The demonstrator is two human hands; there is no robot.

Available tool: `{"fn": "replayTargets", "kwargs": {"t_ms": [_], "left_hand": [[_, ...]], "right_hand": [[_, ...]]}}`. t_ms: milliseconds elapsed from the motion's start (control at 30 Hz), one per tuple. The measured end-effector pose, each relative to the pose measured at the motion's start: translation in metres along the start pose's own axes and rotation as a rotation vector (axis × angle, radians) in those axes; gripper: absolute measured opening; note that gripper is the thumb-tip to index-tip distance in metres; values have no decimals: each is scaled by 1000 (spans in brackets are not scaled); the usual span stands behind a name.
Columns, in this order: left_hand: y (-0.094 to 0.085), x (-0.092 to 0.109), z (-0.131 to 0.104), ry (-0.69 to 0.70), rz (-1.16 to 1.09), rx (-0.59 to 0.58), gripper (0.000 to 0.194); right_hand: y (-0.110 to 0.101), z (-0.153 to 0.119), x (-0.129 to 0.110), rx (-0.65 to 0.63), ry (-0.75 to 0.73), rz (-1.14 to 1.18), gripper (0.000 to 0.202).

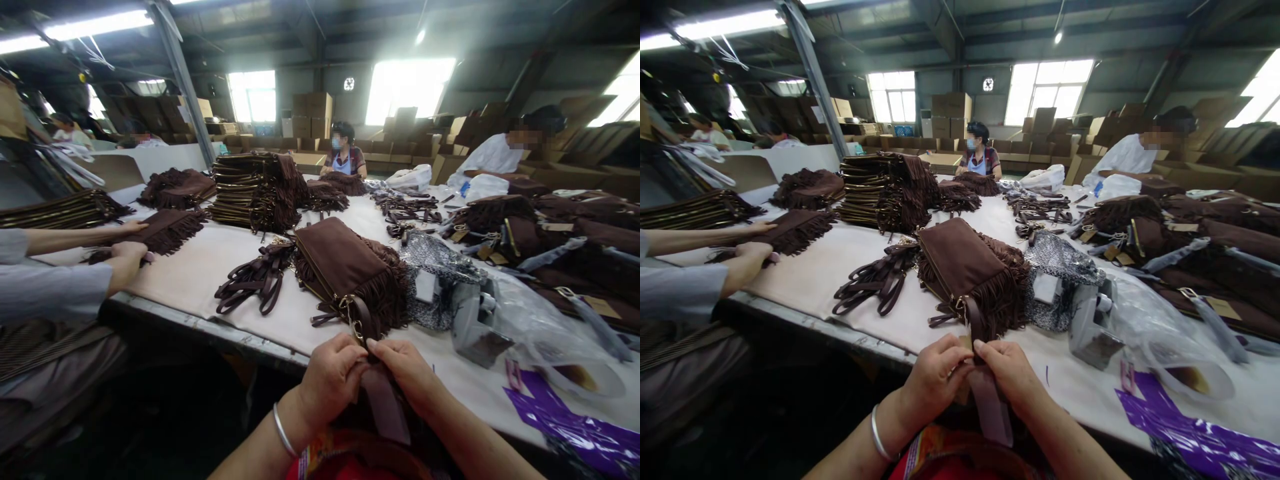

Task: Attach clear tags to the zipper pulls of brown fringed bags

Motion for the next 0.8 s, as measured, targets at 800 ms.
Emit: {"fn": "replayTargets", "kwargs": {"t_ms": [800], "left_hand": [[3, 31, -10, 412, 413, -55, 16]], "right_hand": [[4, -3, 11, 62, 50, 134, 47]]}}
Point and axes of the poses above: each hand's wrist, its own z-axis towards the middle knuckle, its own y-axis out of the palm, x = y × z, the point moved 10 cm from there along z, towards the middle knuckle, and after that the axes turned 4 degrees about z, right-handed, at the moved point
